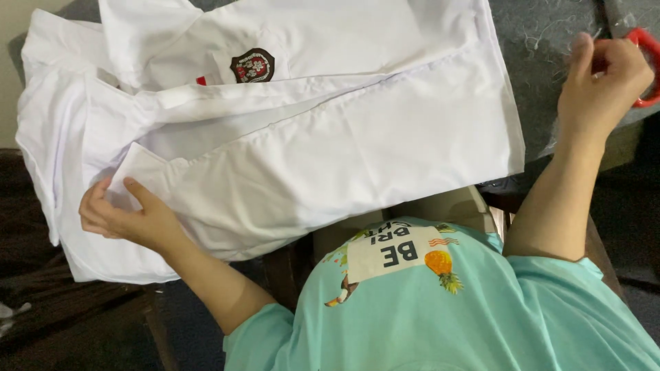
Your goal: Folding a white shirt and trimming loose threads with scissors
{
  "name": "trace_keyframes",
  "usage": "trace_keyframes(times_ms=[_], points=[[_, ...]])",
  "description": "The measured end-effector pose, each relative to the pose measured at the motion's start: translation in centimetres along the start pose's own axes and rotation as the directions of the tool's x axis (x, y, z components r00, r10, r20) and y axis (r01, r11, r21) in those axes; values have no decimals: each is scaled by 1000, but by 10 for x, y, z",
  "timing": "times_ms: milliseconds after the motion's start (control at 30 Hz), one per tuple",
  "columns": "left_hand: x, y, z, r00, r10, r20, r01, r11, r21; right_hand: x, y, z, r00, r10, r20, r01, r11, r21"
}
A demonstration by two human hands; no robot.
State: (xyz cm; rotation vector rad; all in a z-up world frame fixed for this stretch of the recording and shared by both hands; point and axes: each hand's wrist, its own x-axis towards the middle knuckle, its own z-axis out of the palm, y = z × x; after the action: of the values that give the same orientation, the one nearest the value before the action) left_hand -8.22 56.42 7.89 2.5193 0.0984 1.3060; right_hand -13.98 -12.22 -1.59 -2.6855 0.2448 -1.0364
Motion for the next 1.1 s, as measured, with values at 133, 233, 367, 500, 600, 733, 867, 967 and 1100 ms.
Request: trace_keyframes(times_ms=[133, 233, 367, 500, 600, 733, 867, 967, 1100], points=[[-8, -17, -10, 942, -286, 173, 268, 956, 124, 18, -65, -26, 996, -10, 94, -9, 979, 202], [-19, -43, -5, 978, -89, 188, 94, 995, -17, 17, -79, -26, 988, -70, 137, 24, 949, 314], [-34, -59, 14, 947, -282, 155, 259, 954, 150, 19, -90, -25, 966, -103, 237, 43, 968, 247], [-28, -41, 16, 931, -347, 115, 318, 924, 213, 29, -102, -24, 943, -157, 294, 41, 930, 365], [-15, -22, 21, 942, -315, 113, 306, 948, 92, 44, -118, -25, 910, -194, 367, 84, 952, 295], [25, -15, 39, 981, -117, 157, 129, 989, -68, 57, -101, 2, 892, -251, 377, 93, 916, 390], [55, -57, 80, 934, -95, 343, 136, 986, -97, 66, -74, 36, 867, -301, 397, 195, 938, 285], [79, -56, 81, 892, -95, 442, 166, 978, -125, 75, -93, 33, 887, -155, 436, 36, 962, 270], [85, -68, 68, 922, 28, 386, 126, 922, -367, 74, -90, 45, 836, 125, 535, -363, 856, 368]])
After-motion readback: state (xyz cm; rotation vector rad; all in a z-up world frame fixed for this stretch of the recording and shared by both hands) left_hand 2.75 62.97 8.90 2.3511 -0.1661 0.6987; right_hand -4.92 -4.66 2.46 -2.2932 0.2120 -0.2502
